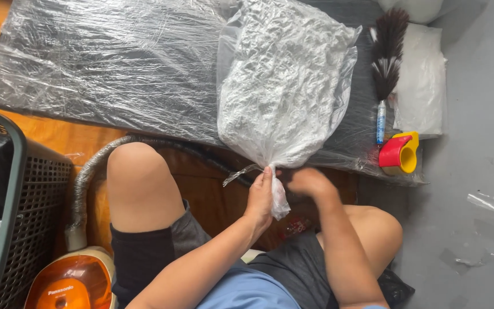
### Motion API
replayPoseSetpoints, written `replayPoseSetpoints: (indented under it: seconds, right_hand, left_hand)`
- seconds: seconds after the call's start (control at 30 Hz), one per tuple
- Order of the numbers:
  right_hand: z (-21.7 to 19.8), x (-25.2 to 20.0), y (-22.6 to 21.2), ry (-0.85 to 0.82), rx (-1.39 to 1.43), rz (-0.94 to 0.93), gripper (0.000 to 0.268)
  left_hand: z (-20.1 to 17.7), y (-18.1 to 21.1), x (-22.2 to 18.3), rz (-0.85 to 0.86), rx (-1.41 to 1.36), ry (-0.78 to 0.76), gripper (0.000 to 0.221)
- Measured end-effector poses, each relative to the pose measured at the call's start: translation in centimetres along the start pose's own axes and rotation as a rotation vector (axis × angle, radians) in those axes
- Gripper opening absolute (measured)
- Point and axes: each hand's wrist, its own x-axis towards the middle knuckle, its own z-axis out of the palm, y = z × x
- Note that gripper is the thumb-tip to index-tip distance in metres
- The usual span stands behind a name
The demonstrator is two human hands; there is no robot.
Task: The person places a white item wrapped in bubble wrap onto a table covered with plastic wrap. They smooth the bubble wrap, tie the plastic bag closed, and then use a roll of tape to secure the package.
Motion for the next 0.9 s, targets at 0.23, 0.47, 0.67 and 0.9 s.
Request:
replayPoseSetpoints:
  seconds: [0.23,0.47,0.67,0.9]
  right_hand:
    - [-4.3,-8.5,-10.1,0.482,0.033,-0.59,0.043]
    - [6.2,-3.1,-14.5,0.768,-1.45,-0.063,0.033]
    - [2.3,-4.8,-11.2,0.807,0.037,-0.847,0.019]
    - [4.3,-7.8,-6.5,0.833,1.237,-0.449,0.014]
  left_hand:
    - [0.3,-0.5,0.6,0.083,0.126,-0.002,0.044]
    - [-0.7,0.5,1.7,0.14,0.192,-0.112,0.039]
    - [-1.0,0.9,2.3,0.167,0.196,-0.18,0.035]
    - [-2.4,0.9,2.2,0.111,0.241,-0.301,0.031]
